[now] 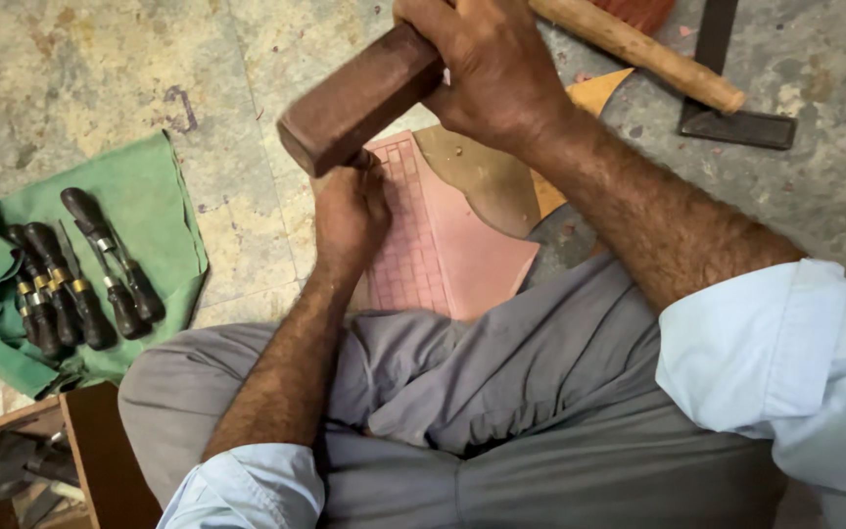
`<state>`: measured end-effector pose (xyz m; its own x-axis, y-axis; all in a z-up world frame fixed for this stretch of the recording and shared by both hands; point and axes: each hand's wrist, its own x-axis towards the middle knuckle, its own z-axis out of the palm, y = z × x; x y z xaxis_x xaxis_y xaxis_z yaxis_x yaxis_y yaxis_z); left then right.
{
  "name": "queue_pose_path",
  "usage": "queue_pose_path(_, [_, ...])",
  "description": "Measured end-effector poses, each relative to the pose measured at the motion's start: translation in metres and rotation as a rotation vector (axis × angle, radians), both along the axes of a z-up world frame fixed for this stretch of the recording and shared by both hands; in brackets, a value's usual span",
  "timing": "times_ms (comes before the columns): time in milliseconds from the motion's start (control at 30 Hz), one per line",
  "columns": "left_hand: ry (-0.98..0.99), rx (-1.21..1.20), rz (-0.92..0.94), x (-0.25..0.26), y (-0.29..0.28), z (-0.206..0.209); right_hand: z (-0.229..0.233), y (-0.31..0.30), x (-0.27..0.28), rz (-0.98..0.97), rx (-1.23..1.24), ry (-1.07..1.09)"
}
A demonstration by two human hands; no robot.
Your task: The person carves a geometric pattern into a wooden workpiece using a chisel and a mallet. The person repeatedly positions the chisel on the wood and strikes it with the mallet to create vertical and horizontal grooves.
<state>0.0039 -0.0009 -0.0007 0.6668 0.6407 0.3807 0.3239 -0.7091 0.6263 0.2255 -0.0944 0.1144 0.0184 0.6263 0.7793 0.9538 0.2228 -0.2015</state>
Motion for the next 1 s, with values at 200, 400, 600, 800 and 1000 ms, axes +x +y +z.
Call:
queue_pose_path(200, [-0.051, -0.02, -0.012, 0.002, -0.002, 0.007, 0.004, -0.003, 0.004, 0.178, -0.03, 0.254])
queue_pose_path(400, [-0.111, -0.009, -0.006, 0.006, -0.006, 0.008, 0.001, -0.003, 0.007, 0.14, -0.058, 0.216])
queue_pose_path(600, [-0.077, 0.017, 0.048, 0.004, -0.005, 0.006, 0.0, -0.001, 0.008, 0.128, -0.011, 0.181])
queue_pose_path(800, [0.012, -0.029, 0.007, 0.004, -0.001, 0.006, 0.004, -0.003, 0.007, 0.112, -0.027, 0.142])
queue_pose_path(1000, [0.205, -0.206, 0.107, 0.012, 0.02, 0.011, -0.017, 0.006, 0.009, -0.077, -0.076, 0.062])
